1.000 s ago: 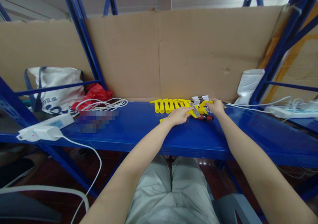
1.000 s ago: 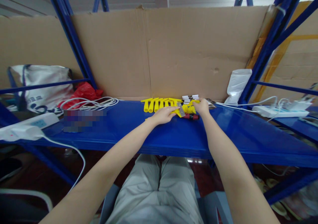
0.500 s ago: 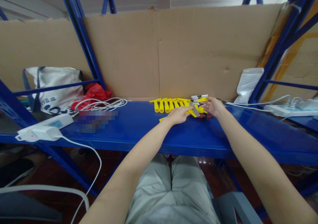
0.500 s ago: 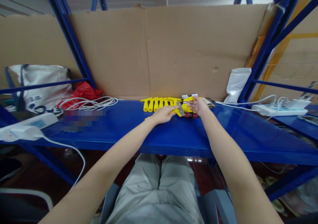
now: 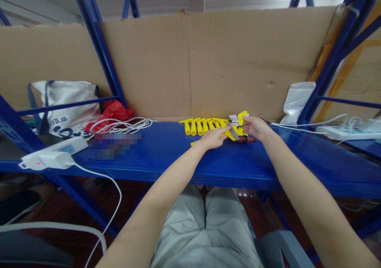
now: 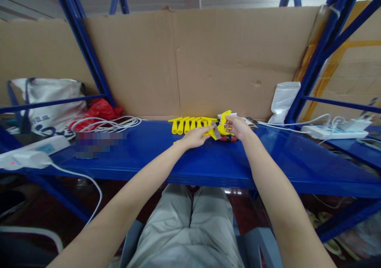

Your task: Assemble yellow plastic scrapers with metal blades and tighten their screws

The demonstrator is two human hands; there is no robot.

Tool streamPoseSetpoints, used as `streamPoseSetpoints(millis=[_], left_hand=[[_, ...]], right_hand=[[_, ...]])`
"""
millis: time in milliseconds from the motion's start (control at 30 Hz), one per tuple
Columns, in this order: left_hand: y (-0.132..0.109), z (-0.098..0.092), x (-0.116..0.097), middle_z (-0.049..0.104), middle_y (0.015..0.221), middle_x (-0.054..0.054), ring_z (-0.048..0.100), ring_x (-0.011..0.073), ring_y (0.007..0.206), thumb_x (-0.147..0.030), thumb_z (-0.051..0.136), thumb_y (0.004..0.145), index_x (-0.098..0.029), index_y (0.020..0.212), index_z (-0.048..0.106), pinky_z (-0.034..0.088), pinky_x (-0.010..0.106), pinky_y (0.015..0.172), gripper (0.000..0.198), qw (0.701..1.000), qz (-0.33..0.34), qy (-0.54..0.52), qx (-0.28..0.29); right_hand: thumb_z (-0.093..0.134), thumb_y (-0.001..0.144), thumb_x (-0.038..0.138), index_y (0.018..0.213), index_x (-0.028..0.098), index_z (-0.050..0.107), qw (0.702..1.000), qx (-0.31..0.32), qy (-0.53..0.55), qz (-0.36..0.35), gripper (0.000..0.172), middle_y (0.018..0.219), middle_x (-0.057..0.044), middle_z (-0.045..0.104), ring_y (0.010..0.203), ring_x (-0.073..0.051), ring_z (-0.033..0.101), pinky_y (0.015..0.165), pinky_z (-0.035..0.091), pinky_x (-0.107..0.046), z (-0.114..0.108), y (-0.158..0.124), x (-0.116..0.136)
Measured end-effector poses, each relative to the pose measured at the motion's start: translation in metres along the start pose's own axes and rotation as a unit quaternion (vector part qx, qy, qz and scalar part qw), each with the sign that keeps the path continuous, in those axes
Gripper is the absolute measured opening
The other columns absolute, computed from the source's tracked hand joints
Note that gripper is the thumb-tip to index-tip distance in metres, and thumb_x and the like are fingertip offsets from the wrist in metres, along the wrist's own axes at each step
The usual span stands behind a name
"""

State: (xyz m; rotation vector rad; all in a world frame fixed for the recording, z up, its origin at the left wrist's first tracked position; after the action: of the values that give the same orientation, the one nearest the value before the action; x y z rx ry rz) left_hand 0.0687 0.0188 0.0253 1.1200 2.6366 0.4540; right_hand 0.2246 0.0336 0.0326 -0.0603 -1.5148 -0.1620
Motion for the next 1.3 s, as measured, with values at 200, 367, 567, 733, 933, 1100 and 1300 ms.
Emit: streamPoseSetpoints(millis=[200,367,567,733,933,1100,1300], left_hand=[[-0.001,-0.001,0.006,0.065,0.119,0.012,0.061,0.0259,0.109,-0.034,0.045,0.091,-0.019,0.142,0.027,0.048,0.035,0.088,0.056,0.998,-0.056,0.024,0.004],[-0.001,0.000,0.007,0.065,0.117,0.012,0.062,0.0258,0.107,-0.034,0.048,0.089,-0.019,0.138,0.027,0.049,0.034,0.086,0.055,0.998,-0.062,0.018,0.003],[-0.001,0.000,0.004,0.065,0.117,0.011,0.063,0.0256,0.106,-0.033,0.048,0.089,-0.020,0.134,0.029,0.049,0.035,0.084,0.050,0.999,-0.051,0.000,0.007],[-0.002,-0.002,0.003,0.064,0.118,0.011,0.063,0.0252,0.105,-0.032,0.047,0.090,-0.019,0.129,0.034,0.049,0.034,0.083,0.043,0.999,-0.044,-0.006,0.002],[-0.002,-0.001,0.000,0.066,0.113,0.010,0.062,0.0246,0.105,-0.033,0.045,0.091,-0.021,0.125,0.037,0.048,0.033,0.083,0.037,1.000,-0.028,0.006,0.010],[-0.002,-0.002,0.000,0.065,0.114,0.010,0.062,0.0245,0.105,-0.031,0.044,0.091,-0.022,0.123,0.041,0.047,0.033,0.083,0.034,1.000,-0.023,0.014,0.011],[-0.002,-0.002,0.000,0.065,0.113,0.010,0.062,0.0259,0.105,-0.030,0.045,0.090,-0.022,0.122,0.043,0.048,0.035,0.083,0.033,1.000,-0.017,0.016,0.008]], right_hand=[[0.068,0.074,0.029,0.060,0.018,0.046,0.995,0.047,-0.079,-0.033,0.029,0.047,0.005,0.038,0.042,-0.006,0.031,0.042,0.026,-0.020,0.009,-0.001,-0.001],[0.070,0.071,0.030,0.056,0.018,0.045,0.983,0.099,-0.152,-0.027,0.032,0.043,0.008,0.034,0.039,-0.003,0.026,0.039,0.017,-0.018,0.024,-0.011,-0.005],[0.072,0.068,0.035,0.058,0.017,0.047,0.973,0.087,-0.214,-0.030,0.032,0.042,0.009,0.033,0.038,-0.003,0.025,0.038,0.017,-0.018,0.025,-0.013,-0.006],[0.074,0.065,0.040,0.058,0.018,0.048,0.965,0.059,-0.254,-0.029,0.035,0.041,0.008,0.036,0.038,-0.003,0.027,0.038,0.019,-0.019,0.024,-0.014,-0.004],[0.072,0.069,0.033,0.057,0.017,0.047,0.961,0.029,-0.274,-0.020,0.032,0.040,0.008,0.036,0.038,-0.003,0.026,0.038,0.018,-0.019,0.025,-0.017,-0.003],[0.072,0.070,0.030,0.057,0.017,0.047,0.958,0.019,-0.284,-0.030,0.031,0.040,0.008,0.034,0.038,-0.003,0.027,0.039,0.018,-0.020,0.023,-0.014,-0.004],[0.072,0.070,0.029,0.057,0.017,0.048,0.949,0.000,-0.313,-0.045,0.030,0.042,0.007,0.040,0.039,-0.003,0.029,0.039,0.020,-0.020,0.020,-0.008,-0.005]])
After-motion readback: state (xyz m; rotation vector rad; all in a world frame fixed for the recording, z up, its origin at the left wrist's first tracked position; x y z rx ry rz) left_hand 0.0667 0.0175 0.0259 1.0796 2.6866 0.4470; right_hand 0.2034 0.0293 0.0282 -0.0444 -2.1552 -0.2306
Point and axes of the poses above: each hand's wrist, its own y-axis towards the middle knuckle, its own z-axis out of the palm, x = y × z, the point moved 7 cm from there along y, towards the middle knuckle
